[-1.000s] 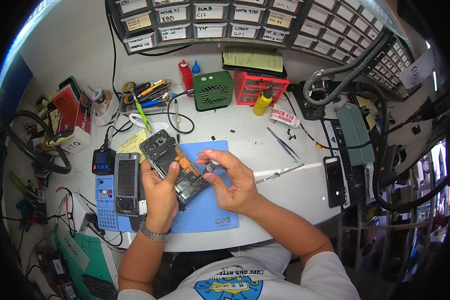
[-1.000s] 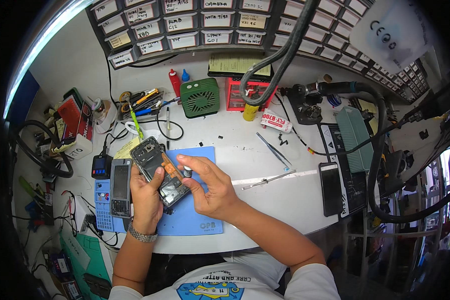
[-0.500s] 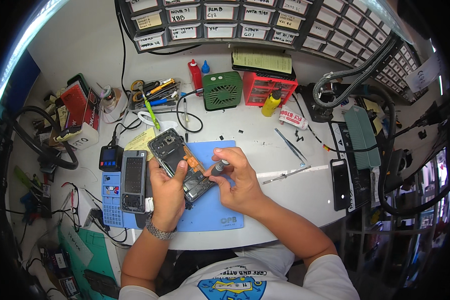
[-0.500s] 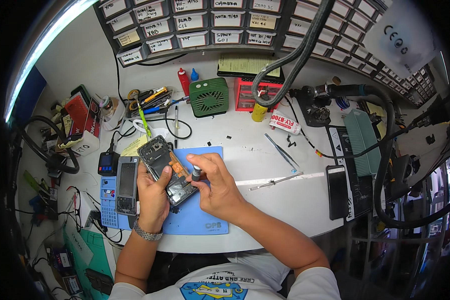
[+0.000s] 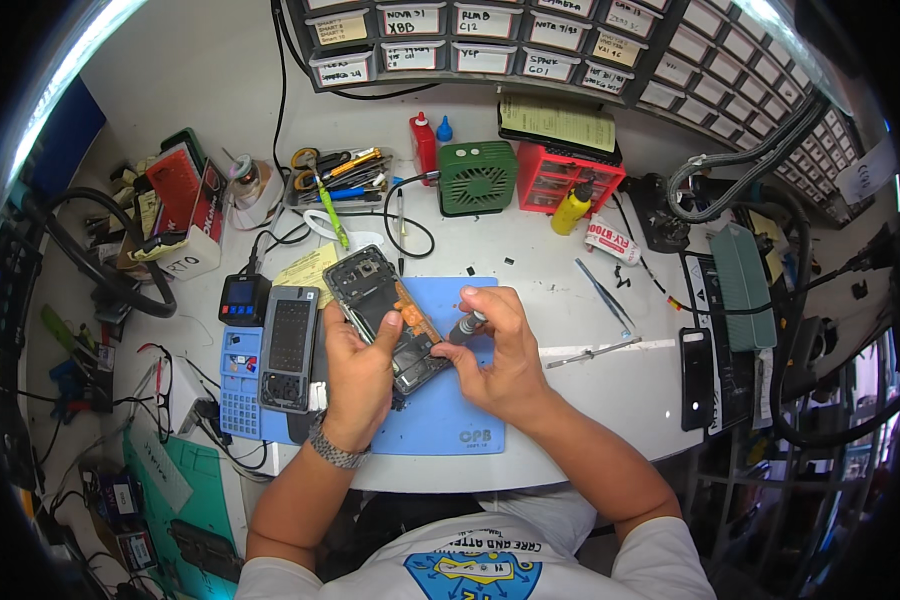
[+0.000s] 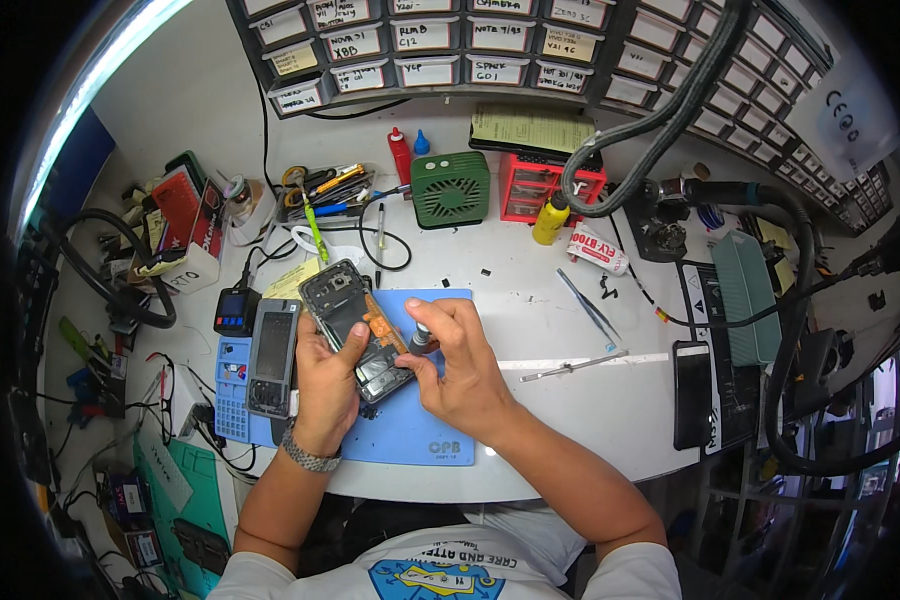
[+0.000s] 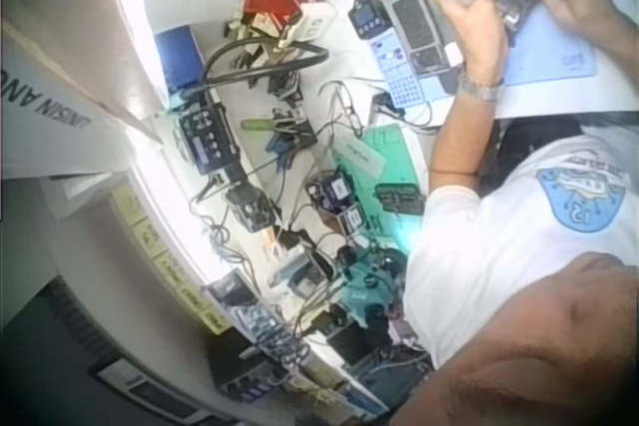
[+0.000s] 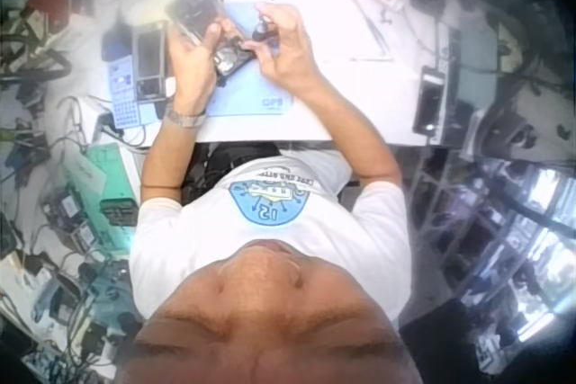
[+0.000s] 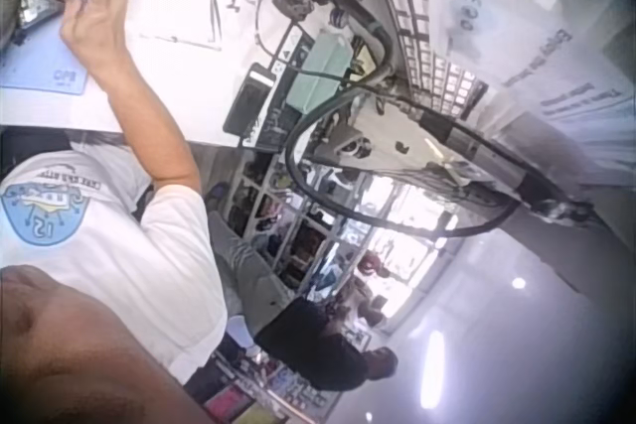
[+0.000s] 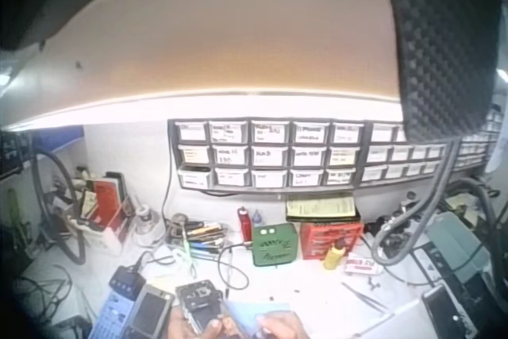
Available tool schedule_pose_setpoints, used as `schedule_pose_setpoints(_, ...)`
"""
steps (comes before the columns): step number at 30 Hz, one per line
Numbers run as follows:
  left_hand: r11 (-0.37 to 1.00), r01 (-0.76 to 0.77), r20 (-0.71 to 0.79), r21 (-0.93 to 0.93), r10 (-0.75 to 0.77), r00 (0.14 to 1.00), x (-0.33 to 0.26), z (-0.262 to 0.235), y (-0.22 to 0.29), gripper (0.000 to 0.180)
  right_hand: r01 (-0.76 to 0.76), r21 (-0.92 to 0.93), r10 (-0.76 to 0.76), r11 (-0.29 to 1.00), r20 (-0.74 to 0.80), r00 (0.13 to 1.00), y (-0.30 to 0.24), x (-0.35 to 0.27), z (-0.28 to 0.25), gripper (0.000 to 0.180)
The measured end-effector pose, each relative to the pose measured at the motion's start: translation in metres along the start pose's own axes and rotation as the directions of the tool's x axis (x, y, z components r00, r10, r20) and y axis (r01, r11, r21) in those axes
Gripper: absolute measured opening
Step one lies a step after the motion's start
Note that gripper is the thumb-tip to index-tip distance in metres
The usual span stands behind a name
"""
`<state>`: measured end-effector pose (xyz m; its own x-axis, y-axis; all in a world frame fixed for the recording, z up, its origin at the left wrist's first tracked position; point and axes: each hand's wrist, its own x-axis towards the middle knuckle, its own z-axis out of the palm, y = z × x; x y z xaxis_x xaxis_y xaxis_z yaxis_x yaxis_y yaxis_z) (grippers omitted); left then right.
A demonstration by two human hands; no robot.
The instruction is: The person removes a protective film from the back of an orange smartphone, then uses a screwdriver to remove screws from the back cover of a black smartphone. The person places the back cover aside and continues to work on the internal components of the black smartphone.
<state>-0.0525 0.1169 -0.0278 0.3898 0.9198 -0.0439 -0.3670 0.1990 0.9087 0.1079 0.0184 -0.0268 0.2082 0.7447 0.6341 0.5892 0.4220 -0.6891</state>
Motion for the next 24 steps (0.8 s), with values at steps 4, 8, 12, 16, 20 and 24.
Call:
schedule_pose_setpoints(4,1.000,0.017,0.003,-0.001,-0.017,1.000,0.000,0.003,0.002,0.047,-0.054,0.115,0.054,0.992,0.002,0.999,0.005,-0.007,0.003,0.090)
schedule_pose_setpoints(8,1.000,0.000,-0.012,0.004,0.000,1.000,-0.001,0.004,0.004,0.047,-0.019,0.023,0.019,1.000,0.015,1.000,0.000,-0.001,-0.002,0.090)
schedule_pose_setpoints(12,1.000,-0.003,-0.013,0.012,0.003,1.000,0.000,0.004,0.000,0.046,-0.048,0.013,0.048,0.999,-0.010,0.999,0.006,-0.005,0.000,0.090)
schedule_pose_setpoints(16,1.000,0.007,0.004,-0.005,-0.007,1.000,0.000,0.008,0.002,0.045,-0.037,0.121,0.037,0.992,0.005,0.999,0.010,-0.008,0.002,0.091)
schedule_pose_setpoints(20,1.000,0.019,0.003,0.006,-0.019,1.000,-0.002,0.006,0.007,0.044,0.042,-0.064,-0.041,0.997,0.005,0.999,0.002,0.005,0.003,0.089)
schedule_pose_setpoints(24,0.996,0.006,-0.037,0.083,-0.003,0.999,0.000,0.010,0.002,0.042,-0.019,0.092,0.023,0.996,-0.042,0.999,0.013,-0.007,0.010,0.090)
